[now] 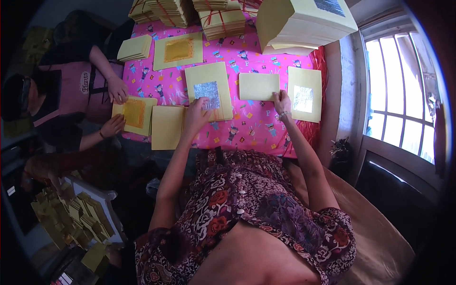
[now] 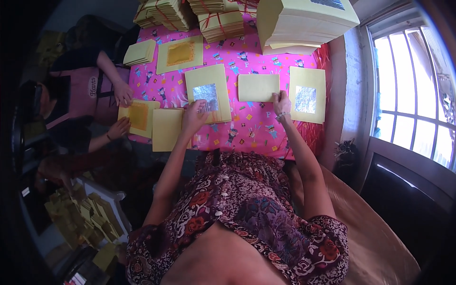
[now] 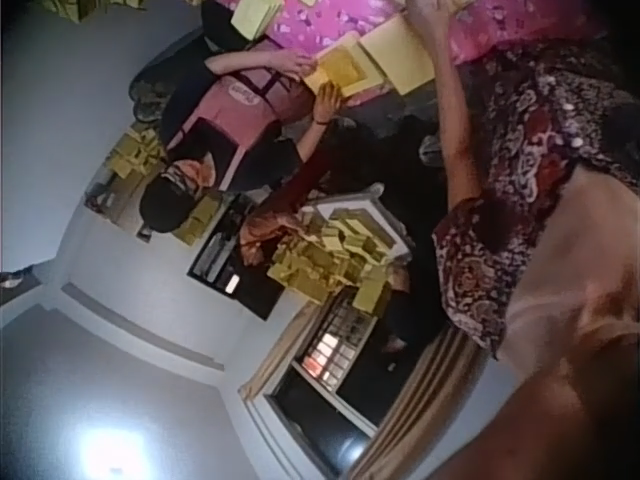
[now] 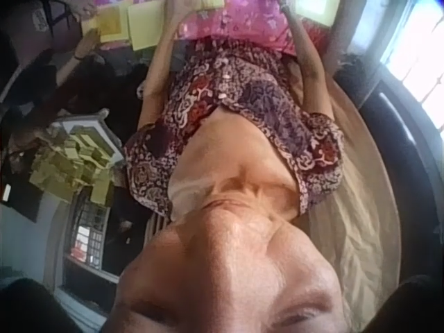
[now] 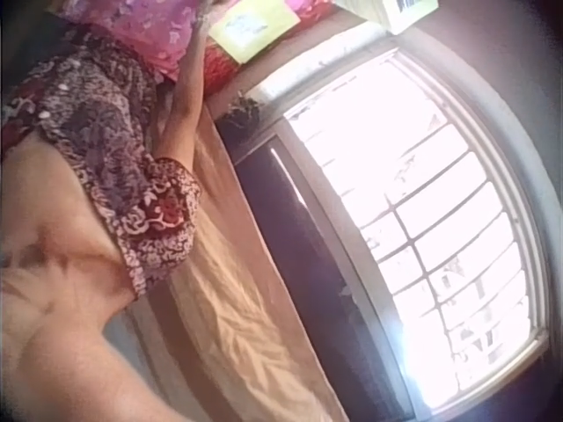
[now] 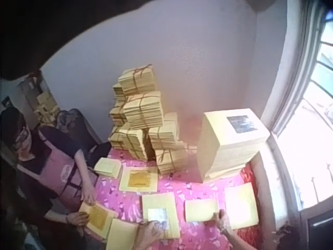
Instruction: Stacking sheets of paper with foil centers and tying them into bundles using red string.
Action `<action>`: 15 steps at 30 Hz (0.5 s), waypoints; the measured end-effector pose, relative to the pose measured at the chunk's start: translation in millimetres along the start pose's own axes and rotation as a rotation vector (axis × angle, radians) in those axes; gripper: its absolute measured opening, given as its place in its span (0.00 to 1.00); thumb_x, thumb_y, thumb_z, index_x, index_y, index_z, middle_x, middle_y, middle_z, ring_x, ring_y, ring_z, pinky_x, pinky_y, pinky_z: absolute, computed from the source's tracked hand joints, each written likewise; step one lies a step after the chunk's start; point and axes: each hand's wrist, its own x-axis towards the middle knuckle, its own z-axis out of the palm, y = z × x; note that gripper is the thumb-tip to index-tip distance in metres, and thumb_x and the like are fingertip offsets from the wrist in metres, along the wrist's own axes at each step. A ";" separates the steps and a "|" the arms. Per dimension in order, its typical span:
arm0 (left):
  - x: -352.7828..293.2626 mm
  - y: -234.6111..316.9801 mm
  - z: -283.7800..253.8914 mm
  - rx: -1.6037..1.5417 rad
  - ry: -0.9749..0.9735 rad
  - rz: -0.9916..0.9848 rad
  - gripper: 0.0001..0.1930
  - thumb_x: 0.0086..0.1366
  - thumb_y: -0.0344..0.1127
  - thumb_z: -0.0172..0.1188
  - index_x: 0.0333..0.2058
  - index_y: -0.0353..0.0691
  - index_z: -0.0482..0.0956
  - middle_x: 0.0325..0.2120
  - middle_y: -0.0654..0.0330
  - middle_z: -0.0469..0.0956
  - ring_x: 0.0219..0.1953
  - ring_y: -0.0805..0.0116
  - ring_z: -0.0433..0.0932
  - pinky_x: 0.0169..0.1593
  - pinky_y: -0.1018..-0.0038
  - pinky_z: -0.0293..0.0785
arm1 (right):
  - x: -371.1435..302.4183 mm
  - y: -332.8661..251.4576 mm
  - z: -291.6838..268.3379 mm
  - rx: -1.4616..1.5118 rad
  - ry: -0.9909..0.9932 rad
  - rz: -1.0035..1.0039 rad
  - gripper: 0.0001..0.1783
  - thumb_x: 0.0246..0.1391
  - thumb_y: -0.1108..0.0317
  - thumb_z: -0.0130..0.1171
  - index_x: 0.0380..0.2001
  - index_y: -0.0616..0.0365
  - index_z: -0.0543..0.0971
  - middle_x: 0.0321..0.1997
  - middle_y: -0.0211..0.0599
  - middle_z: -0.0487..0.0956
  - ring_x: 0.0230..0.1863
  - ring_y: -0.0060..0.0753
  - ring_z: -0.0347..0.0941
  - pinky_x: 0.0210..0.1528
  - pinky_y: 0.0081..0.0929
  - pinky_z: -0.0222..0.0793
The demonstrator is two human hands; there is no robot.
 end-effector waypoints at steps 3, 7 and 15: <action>-14.3 -3.9 -3.6 0.238 -0.098 0.037 0.24 0.45 0.32 0.66 0.44 0.41 0.71 0.38 0.54 0.70 0.45 0.54 0.69 0.49 0.62 0.67 | -7.4 -10.1 -1.4 -0.171 0.114 -0.081 0.20 0.51 0.64 0.55 0.44 0.65 0.68 0.35 0.51 0.72 0.36 0.51 0.69 0.42 0.40 0.67; -24.3 -11.8 -0.4 0.304 -0.120 0.074 0.27 0.42 0.33 0.69 0.44 0.43 0.70 0.40 0.54 0.66 0.47 0.52 0.66 0.51 0.60 0.64 | -25.1 -54.0 -9.8 -0.140 0.219 -0.402 0.23 0.47 0.70 0.56 0.47 0.66 0.67 0.43 0.55 0.67 0.45 0.55 0.64 0.49 0.42 0.62; -18.2 -24.8 2.4 0.400 -0.170 0.126 0.26 0.41 0.31 0.68 0.42 0.43 0.70 0.40 0.55 0.66 0.47 0.52 0.64 0.50 0.61 0.65 | -61.5 -110.7 40.1 -0.372 -0.375 -1.009 0.22 0.40 0.56 0.64 0.39 0.51 0.72 0.39 0.33 0.70 0.45 0.36 0.66 0.46 0.35 0.62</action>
